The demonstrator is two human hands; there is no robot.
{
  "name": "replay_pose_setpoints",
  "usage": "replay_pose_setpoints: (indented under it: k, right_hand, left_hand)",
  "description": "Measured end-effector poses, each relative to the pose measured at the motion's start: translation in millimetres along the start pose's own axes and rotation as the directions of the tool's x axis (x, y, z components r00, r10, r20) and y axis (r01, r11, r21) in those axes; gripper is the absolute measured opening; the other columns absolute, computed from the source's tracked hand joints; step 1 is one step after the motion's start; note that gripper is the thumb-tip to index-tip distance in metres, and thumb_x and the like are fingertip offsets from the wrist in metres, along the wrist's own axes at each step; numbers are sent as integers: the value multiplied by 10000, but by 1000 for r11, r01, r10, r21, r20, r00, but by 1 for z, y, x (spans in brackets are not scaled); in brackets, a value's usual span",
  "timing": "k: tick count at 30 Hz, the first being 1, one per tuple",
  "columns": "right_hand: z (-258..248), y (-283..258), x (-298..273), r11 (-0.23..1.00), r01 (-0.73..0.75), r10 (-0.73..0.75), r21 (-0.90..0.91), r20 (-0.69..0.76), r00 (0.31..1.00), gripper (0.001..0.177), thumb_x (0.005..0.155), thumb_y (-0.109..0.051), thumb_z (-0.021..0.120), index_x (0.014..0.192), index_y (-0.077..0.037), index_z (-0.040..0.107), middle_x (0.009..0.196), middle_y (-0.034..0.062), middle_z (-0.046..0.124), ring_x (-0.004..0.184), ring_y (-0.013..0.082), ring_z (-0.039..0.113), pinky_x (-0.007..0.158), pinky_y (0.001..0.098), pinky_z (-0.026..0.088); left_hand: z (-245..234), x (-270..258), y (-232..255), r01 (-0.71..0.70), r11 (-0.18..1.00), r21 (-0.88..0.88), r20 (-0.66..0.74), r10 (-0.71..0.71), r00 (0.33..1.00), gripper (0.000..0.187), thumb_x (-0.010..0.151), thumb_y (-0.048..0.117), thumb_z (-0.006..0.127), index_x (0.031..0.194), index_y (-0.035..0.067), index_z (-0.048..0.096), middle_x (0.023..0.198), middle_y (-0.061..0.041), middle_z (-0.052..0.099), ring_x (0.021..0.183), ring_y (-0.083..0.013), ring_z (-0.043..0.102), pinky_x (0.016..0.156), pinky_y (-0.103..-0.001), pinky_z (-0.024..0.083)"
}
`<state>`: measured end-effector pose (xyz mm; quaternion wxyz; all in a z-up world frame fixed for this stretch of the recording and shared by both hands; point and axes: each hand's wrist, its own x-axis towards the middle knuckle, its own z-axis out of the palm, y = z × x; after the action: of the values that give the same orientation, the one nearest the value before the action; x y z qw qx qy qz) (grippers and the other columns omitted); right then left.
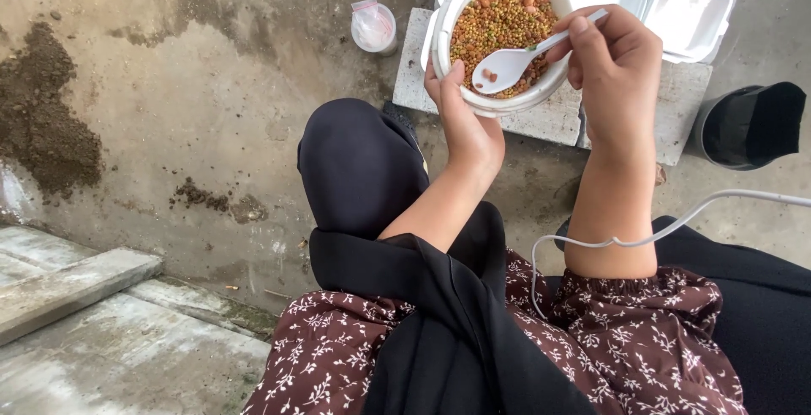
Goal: The person is mixing different varieties of seeds in a white bowl using a plastic spoon, occasionally adding more seeds from nearby containers.
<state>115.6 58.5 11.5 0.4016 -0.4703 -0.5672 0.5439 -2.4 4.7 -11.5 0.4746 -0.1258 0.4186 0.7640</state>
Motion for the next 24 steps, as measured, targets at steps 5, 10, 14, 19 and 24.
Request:
replay_pose_setpoints:
  k: [5, 10, 14, 19, 24]
  right_hand:
    - [-23, 4, 10, 992, -65, 83, 107, -165, 983, 166, 1129, -164, 561, 1060, -105, 700, 817, 38, 682, 553, 37, 431, 536, 178, 322]
    - [-58, 29, 37, 970, -16, 109, 242, -374, 921, 183, 1098, -151, 577, 962, -133, 697, 770, 9, 663, 567, 9, 430, 534, 179, 273]
    - [-63, 93, 77, 933, -189, 329, 308, -509, 796, 156, 1043, -143, 583, 956, -149, 713, 767, -5, 713, 519, 25, 447, 462, 168, 319]
    - [-39, 181, 110, 852, -381, 521, 360, -499, 693, 183, 990, -245, 562, 1006, -174, 730, 847, -8, 755, 545, 32, 448, 481, 165, 341]
    - [-15, 268, 132, 899, -337, 439, 280, -572, 693, 283, 965, -268, 587, 1063, -134, 816, 859, -5, 821, 546, 66, 516, 532, 216, 480]
  left_hand:
    - [-9, 13, -3, 10, 1000, -19, -34, -11, 999, 552, 872, 247, 541, 1406, 201, 409, 1330, -144, 570, 1186, -310, 575, 937, -456, 510]
    - [-22, 44, -5, -71, 988, -140, -47, 65, 997, 498, 915, 270, 531, 1402, 173, 482, 1311, -163, 606, 1189, -334, 584, 984, -486, 498]
    - [-26, 60, 7, -109, 988, -111, -26, 106, 994, 642, 910, 391, 489, 1479, 96, 461, 1354, -186, 580, 1228, -348, 565, 982, -495, 508]
    - [-20, 65, 22, -114, 989, -90, -105, 104, 989, 675, 894, 426, 471, 1491, 111, 467, 1449, -176, 549, 1287, -345, 553, 1019, -504, 502]
    - [-19, 69, 24, -90, 996, -16, -179, 86, 980, 663, 872, 428, 492, 1469, 140, 496, 1404, -142, 585, 1266, -309, 576, 995, -474, 507]
